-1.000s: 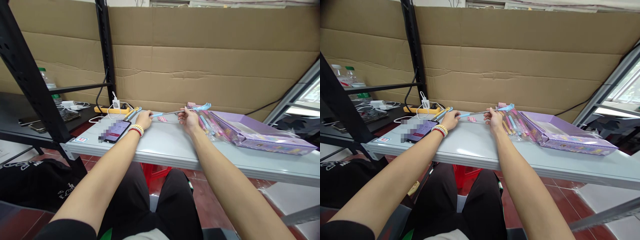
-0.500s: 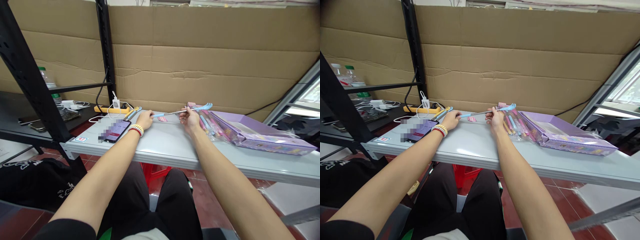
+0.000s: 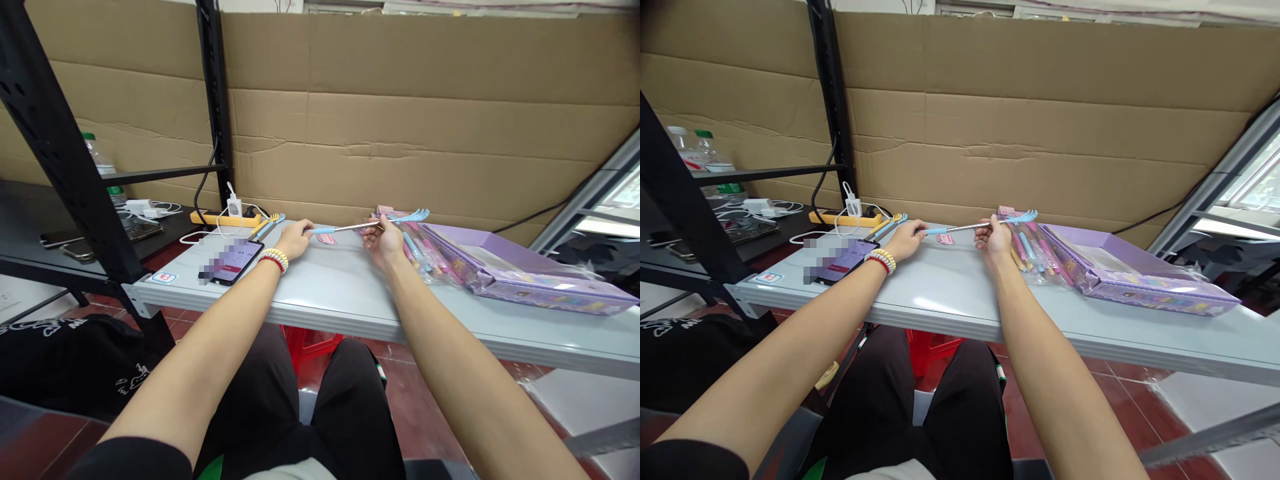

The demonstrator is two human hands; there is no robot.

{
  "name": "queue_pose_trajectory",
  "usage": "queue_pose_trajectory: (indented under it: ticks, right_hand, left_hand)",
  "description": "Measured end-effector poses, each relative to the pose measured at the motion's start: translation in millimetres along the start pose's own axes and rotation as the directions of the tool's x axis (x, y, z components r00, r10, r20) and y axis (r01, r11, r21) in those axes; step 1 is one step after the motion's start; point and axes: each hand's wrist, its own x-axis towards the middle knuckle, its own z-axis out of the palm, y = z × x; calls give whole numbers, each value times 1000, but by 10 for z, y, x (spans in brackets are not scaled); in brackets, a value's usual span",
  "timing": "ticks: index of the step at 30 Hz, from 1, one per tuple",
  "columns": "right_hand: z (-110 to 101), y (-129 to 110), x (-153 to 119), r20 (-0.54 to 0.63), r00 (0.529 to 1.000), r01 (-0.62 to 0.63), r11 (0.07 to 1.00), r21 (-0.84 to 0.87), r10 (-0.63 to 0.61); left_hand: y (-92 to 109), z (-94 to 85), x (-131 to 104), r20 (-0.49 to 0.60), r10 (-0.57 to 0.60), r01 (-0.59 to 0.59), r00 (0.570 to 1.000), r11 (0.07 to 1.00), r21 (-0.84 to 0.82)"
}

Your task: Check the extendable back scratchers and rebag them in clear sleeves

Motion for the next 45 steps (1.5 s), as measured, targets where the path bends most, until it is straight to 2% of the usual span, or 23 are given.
queue_pose_trajectory:
  ticks: [6, 14, 23, 32, 45]
  right_hand:
    - [26, -15, -26, 15, 1000, -15, 997, -73, 16]
    - [49, -37, -56, 33, 999, -4, 998, -62, 6]
    - [37, -23, -69, 106, 994, 38, 990, -137, -24]
    - [38, -16, -76, 121, 992, 62, 987, -147, -44]
    - [59, 30, -92, 216, 972, 135, 972, -195, -92]
  left_hand:
    - [30, -21, -8, 37, 2, -2, 999, 1000, -5]
    - [4, -16, 9, -11, -21, 20, 1000, 997, -79]
    - [-25, -45, 19, -38, -64, 59, 997, 990, -125]
    - [-63, -29, 50, 50, -140, 149, 989, 948, -282]
    - [-32, -83, 18, 38, -111, 117, 993, 958, -260]
